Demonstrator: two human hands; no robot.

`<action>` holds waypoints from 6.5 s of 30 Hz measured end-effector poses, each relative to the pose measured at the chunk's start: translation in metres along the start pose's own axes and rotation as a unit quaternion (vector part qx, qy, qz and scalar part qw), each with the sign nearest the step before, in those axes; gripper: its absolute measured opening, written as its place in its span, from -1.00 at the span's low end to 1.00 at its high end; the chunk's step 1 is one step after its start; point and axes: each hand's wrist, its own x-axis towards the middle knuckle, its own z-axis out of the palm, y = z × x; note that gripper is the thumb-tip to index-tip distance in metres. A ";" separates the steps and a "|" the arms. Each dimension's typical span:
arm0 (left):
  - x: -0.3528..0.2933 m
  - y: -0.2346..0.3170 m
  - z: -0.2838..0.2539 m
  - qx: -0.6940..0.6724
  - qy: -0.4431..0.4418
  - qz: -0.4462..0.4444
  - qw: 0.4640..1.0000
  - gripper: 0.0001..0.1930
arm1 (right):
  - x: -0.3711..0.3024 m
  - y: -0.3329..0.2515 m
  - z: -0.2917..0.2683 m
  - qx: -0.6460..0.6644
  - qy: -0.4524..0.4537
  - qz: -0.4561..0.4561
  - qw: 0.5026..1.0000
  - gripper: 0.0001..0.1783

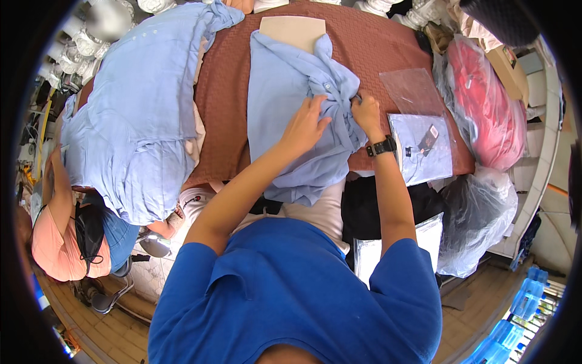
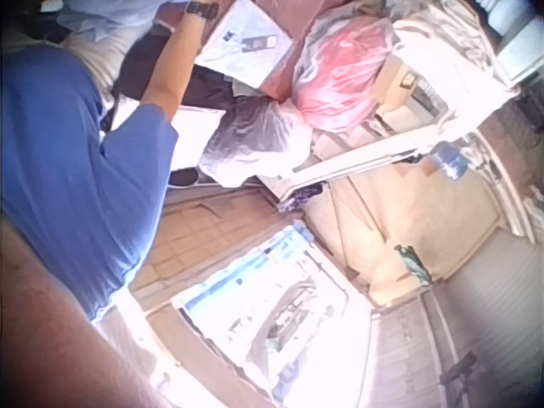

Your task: The person folds a shirt over a card, places it into a clear plastic bag, seals the bag, and then unfolds another shirt to repeat the process.

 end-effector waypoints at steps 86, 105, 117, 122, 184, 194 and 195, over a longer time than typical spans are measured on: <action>0.098 -0.152 -0.238 0.179 0.021 -0.313 0.933 -0.71 | 0.120 -0.002 -0.006 -0.186 -0.010 0.038 0.982 -0.70; -0.062 -0.065 -0.173 0.308 0.013 -0.165 0.937 -0.45 | 0.094 -0.089 0.052 0.142 0.005 0.089 0.986 -0.51; -0.173 -0.056 -0.176 -0.070 0.111 -0.264 0.956 -0.73 | 0.005 0.079 -0.160 0.248 0.299 0.091 0.917 -0.71; -0.212 -0.051 -0.187 0.001 -0.134 -0.323 0.937 -0.55 | -0.059 0.180 -0.235 0.498 0.288 0.248 0.779 -0.73; -0.157 0.088 -0.345 -0.274 0.260 -0.205 0.903 -0.61 | -0.153 -0.089 -0.306 0.545 0.024 0.095 0.833 -0.72; 0.055 0.068 -0.390 -0.295 0.220 -0.153 0.917 -0.65 | 0.062 -0.075 -0.307 0.553 -0.092 0.001 0.828 -0.61; 0.072 0.074 -0.406 -0.289 0.186 -0.129 0.930 -0.65 | 0.083 -0.080 -0.298 0.590 -0.174 -0.080 0.784 -0.63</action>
